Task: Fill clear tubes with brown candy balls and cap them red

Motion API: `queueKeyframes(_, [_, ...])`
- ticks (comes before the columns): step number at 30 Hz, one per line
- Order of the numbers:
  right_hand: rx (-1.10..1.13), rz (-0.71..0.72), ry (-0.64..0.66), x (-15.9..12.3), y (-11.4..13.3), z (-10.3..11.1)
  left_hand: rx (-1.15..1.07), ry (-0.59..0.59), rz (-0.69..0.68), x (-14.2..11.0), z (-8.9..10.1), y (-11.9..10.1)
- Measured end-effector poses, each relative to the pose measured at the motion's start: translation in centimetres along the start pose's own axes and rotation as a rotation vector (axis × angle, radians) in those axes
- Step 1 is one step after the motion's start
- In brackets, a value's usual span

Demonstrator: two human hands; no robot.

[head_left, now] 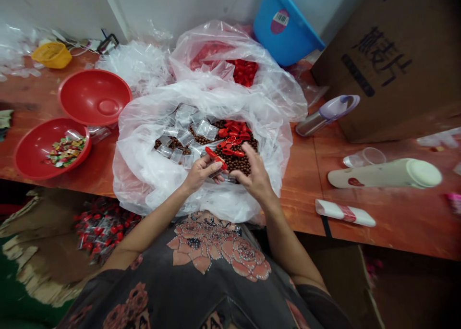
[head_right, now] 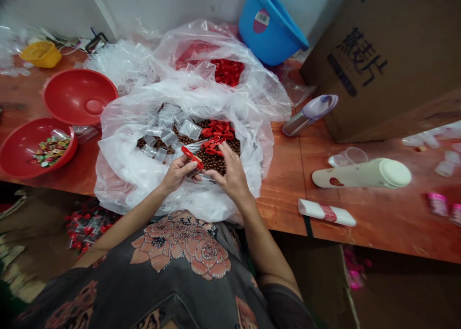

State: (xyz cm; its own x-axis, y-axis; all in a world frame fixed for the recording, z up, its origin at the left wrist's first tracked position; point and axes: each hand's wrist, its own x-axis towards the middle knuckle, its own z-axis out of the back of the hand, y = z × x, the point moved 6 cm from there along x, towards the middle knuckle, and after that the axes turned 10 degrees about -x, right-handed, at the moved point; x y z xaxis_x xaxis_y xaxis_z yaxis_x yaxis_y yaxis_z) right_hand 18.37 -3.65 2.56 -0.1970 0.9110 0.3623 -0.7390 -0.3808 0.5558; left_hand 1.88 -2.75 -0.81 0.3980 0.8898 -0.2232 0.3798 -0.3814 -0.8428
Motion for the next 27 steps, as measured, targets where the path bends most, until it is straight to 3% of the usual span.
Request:
queueKeyframes(3, [-0.073, 0.175, 0.056, -0.8, 2.6, -0.9, 0.007, 0.006, -0.062, 0.1, -0.4, -0.1])
queueKeyframes(6, [-0.188, 0.195, 0.006, -1.2, 3.6, -1.3, 0.039, -0.02, -0.066, 0.0, -0.5, 0.2])
queueKeyframes(11, [-0.365, 0.255, -0.072, -1.0, 3.5, -1.2, 0.113, -0.026, 0.027, 0.1, -1.2, 0.6])
queueKeyframes(16, [-0.44, 0.349, -0.171, -1.1, 3.6, -1.4, 0.137, -0.18, -0.034, 0.5, -1.8, 0.5])
queueKeyframes(20, [-0.372, 0.303, -0.062, -0.8, 3.1, -2.0, 0.099, -0.25, -0.064, 0.4, -1.9, 0.7])
queueKeyframes(23, [-0.192, 0.263, 0.059, -0.2, 2.8, -1.5, 0.127, -0.192, -0.049, 0.2, -1.8, 0.1])
queueKeyframes(27, [0.109, 0.234, 0.145, 1.4, 2.6, 0.0, 0.305, 0.057, 0.061, -0.1, -2.2, -1.0])
